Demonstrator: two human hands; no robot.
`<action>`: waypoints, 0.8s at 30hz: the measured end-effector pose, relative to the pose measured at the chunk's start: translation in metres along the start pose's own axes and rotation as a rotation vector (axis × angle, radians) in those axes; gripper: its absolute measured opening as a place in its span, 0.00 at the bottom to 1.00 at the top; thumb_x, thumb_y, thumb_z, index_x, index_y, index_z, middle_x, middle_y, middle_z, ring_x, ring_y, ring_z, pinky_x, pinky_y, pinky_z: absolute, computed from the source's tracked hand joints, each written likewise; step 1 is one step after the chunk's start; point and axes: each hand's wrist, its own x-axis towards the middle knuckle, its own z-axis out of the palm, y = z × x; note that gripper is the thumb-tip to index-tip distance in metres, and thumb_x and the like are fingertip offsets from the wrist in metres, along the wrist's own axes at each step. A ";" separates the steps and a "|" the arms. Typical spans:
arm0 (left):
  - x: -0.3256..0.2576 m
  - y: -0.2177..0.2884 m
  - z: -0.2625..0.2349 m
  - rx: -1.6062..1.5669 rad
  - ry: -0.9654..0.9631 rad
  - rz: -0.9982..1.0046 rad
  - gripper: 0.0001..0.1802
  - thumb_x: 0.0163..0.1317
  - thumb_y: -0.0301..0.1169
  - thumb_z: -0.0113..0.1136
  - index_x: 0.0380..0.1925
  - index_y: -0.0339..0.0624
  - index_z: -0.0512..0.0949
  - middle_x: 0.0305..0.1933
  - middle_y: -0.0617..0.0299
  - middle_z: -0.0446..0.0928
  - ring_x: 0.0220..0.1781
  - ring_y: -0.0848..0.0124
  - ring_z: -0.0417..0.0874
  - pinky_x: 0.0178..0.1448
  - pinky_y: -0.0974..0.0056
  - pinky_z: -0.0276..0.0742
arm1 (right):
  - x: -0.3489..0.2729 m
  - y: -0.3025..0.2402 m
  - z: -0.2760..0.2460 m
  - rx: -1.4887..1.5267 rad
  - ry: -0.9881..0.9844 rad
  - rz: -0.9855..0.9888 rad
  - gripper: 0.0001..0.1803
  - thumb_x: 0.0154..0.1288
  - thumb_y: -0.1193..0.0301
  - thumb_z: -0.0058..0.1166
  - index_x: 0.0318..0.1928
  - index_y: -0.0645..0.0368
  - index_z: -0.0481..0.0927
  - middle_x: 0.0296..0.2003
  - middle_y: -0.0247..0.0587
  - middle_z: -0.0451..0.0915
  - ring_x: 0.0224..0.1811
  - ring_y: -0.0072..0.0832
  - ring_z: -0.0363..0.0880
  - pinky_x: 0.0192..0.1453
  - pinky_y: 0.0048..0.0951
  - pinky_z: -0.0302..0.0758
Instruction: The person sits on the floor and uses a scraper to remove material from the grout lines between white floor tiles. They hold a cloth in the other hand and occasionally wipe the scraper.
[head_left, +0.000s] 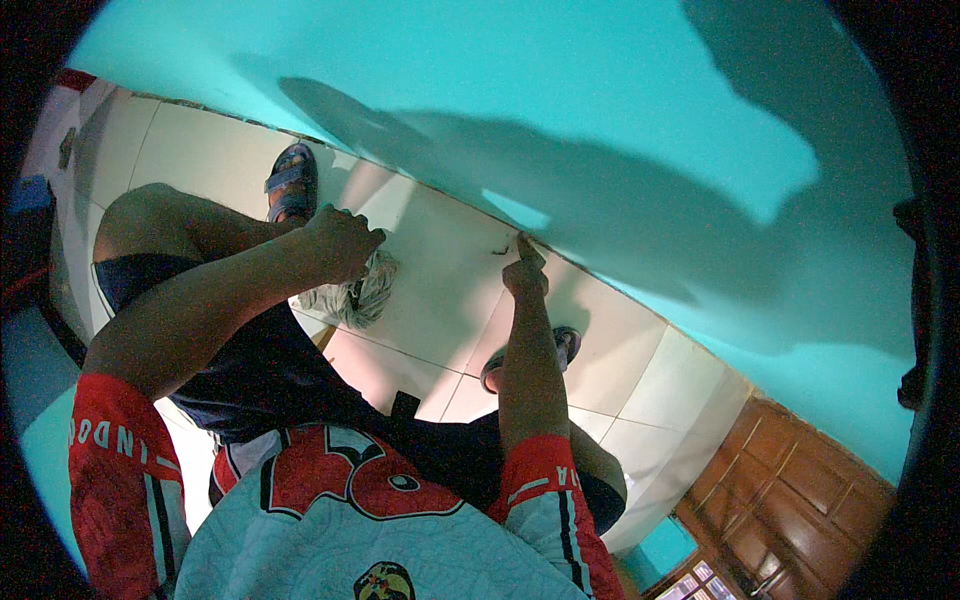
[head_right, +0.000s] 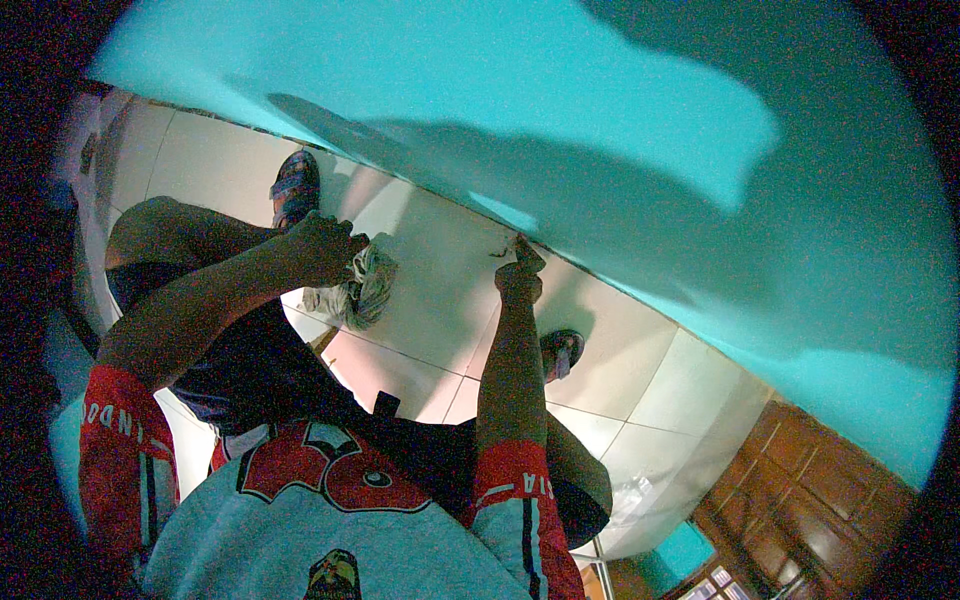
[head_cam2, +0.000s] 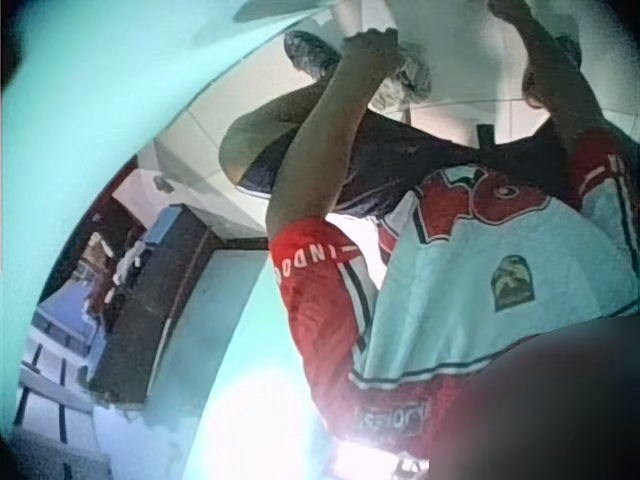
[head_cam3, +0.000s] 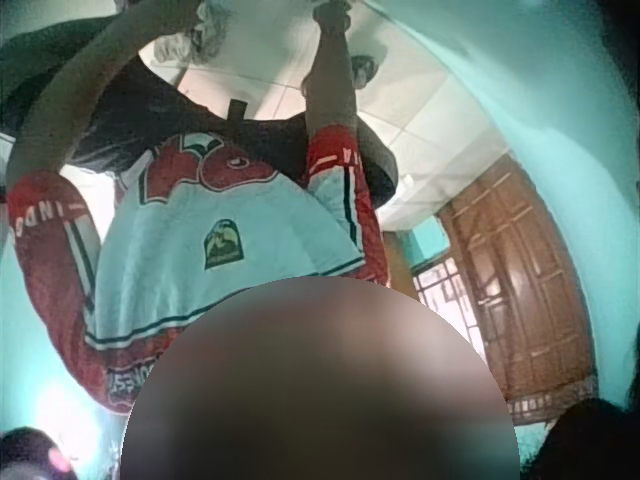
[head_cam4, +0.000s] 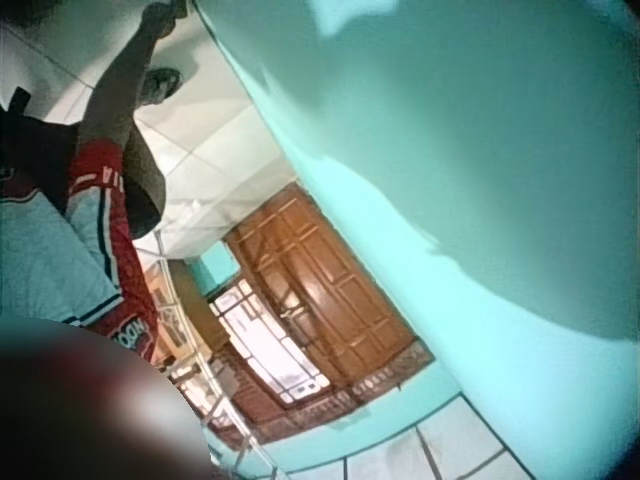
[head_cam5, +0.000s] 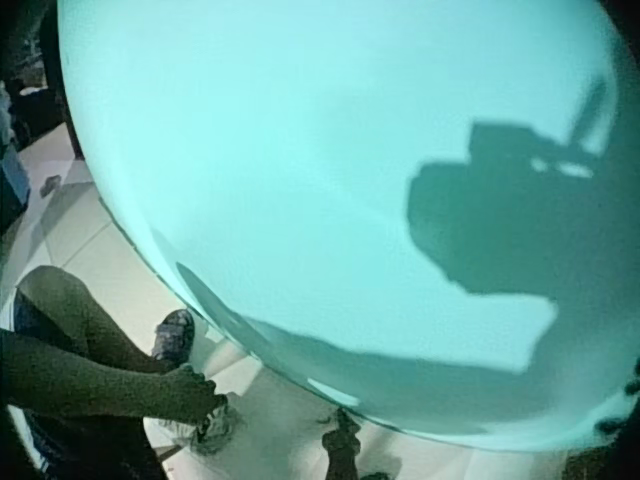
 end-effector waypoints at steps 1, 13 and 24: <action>0.000 0.000 0.000 0.010 -0.004 -0.010 0.32 0.59 0.46 0.63 0.60 0.42 0.72 0.46 0.48 0.80 0.47 0.52 0.85 0.51 0.45 0.81 | -0.001 0.001 0.001 -0.080 0.015 0.018 0.17 0.66 0.63 0.45 0.35 0.55 0.87 0.40 0.45 0.86 0.44 0.41 0.86 0.50 0.45 0.82; 0.001 0.005 0.000 -0.002 0.018 -0.002 0.29 0.58 0.43 0.63 0.57 0.41 0.73 0.44 0.48 0.80 0.46 0.52 0.86 0.48 0.46 0.81 | -0.001 0.020 0.045 0.758 -0.063 0.200 0.14 0.68 0.60 0.46 0.37 0.54 0.82 0.31 0.45 0.84 0.28 0.37 0.85 0.28 0.41 0.79; 0.005 0.004 0.014 0.043 0.148 0.078 0.30 0.55 0.49 0.62 0.56 0.46 0.75 0.39 0.53 0.79 0.36 0.55 0.85 0.39 0.47 0.79 | 0.037 0.035 0.112 -0.032 0.461 -0.120 0.19 0.62 0.63 0.49 0.14 0.52 0.74 0.14 0.39 0.78 0.17 0.38 0.79 0.22 0.41 0.77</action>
